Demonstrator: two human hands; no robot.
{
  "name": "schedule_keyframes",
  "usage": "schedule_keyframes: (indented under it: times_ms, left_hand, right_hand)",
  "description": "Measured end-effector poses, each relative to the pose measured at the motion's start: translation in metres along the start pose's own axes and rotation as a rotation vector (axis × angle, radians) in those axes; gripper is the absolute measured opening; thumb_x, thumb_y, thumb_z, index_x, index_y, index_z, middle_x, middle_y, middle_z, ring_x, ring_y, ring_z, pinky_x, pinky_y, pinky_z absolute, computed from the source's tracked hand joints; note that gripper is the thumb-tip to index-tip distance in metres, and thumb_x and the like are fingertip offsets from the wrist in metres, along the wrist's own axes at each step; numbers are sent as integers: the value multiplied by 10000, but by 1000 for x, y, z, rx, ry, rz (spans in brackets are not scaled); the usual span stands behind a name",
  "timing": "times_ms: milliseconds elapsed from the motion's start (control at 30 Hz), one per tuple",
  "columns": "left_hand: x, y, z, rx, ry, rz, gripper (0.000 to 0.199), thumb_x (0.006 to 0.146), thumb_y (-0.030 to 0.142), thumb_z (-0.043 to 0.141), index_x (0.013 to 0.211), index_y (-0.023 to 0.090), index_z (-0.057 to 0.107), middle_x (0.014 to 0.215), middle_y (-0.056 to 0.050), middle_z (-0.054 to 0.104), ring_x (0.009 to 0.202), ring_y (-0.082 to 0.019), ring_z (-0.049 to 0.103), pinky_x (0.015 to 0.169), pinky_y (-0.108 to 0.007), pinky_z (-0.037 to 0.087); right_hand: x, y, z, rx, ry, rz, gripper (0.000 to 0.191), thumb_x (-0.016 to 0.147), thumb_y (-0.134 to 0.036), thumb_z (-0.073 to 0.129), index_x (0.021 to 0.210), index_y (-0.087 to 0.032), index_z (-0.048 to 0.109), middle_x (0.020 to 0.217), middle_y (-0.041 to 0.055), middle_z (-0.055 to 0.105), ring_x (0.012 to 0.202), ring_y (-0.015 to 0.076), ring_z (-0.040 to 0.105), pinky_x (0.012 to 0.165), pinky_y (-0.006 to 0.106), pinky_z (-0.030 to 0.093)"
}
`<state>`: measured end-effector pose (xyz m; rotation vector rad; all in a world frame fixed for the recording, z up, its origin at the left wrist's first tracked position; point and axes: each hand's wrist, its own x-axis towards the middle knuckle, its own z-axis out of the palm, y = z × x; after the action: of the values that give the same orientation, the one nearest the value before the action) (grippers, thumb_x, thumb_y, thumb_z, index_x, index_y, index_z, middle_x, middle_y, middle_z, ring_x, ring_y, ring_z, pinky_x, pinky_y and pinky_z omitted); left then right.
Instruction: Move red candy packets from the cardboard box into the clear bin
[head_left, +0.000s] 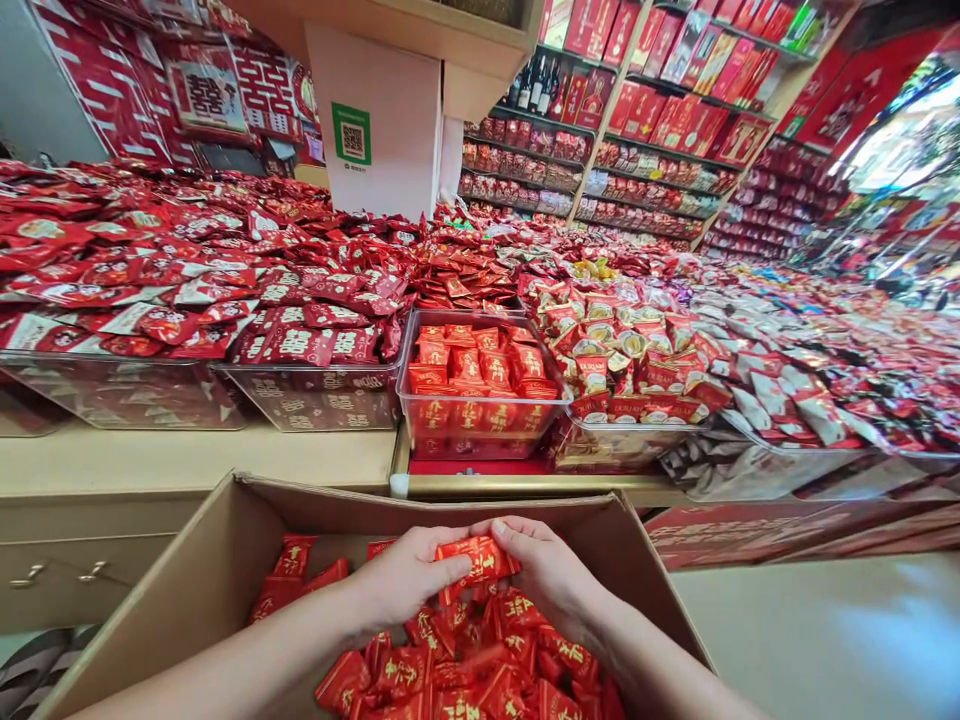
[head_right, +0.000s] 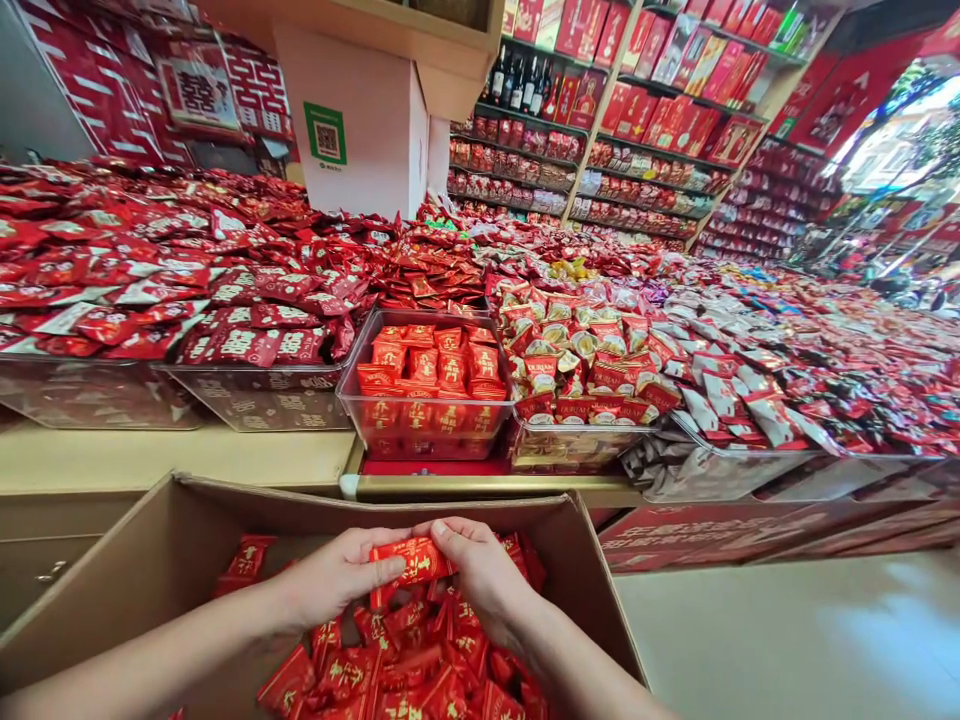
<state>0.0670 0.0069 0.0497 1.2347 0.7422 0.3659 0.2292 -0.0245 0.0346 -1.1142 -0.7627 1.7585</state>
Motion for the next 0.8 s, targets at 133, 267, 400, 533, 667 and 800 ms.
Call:
schedule_keyframes:
  times_ms: [133, 267, 400, 533, 667, 800]
  left_hand:
    - [-3, 15, -1, -65, -54, -53, 390, 789, 354, 486, 1142, 186, 498, 800, -37, 640, 624, -116, 570, 507, -180, 361]
    - [-4, 16, -7, -83, 53, -118, 365, 782, 345, 485, 1092, 154, 470, 828, -69, 651, 630, -140, 619, 490, -187, 384]
    - [-1, 14, -10, 40, 231, -89, 198, 721, 278, 537, 846, 129, 501, 622, -18, 645, 499, -121, 584, 420, -178, 358]
    - [-1, 18, -9, 103, 289, 7, 156, 673, 280, 582, 669, 131, 536, 517, 13, 605, 454, -112, 540, 409, -188, 344]
    - [-2, 18, -4, -13, 307, 25, 286, 637, 396, 623, 681, 127, 538, 546, 15, 584, 483, -111, 541, 440, -199, 367]
    - [0, 10, 1, -282, 270, -87, 478, 591, 533, 619, 876, 172, 490, 768, -8, 596, 527, -109, 587, 482, -206, 384]
  right_hand:
    - [-4, -6, 4, 139, -31, -27, 282, 700, -356, 594, 843, -117, 635, 585, 20, 603, 491, 90, 480, 510, 228, 367]
    - [-6, -8, 4, 138, -35, -73, 257, 707, -344, 595, 836, -124, 631, 614, 20, 609, 516, 87, 491, 559, 236, 386]
    - [0, 2, -2, -43, -11, -97, 265, 637, -353, 666, 756, -121, 617, 594, 5, 596, 492, 67, 473, 497, 197, 358]
    - [4, 11, -6, -152, -54, -151, 279, 603, -370, 687, 714, -127, 608, 570, -1, 604, 461, 59, 475, 445, 172, 335]
    - [3, 10, -10, -262, 12, -295, 229, 653, -367, 645, 707, -149, 600, 669, 41, 663, 580, 128, 581, 556, 232, 436]
    - [3, 9, -9, -721, 98, -739, 137, 724, -252, 580, 849, -218, 623, 808, 58, 676, 728, 175, 612, 659, 269, 476]
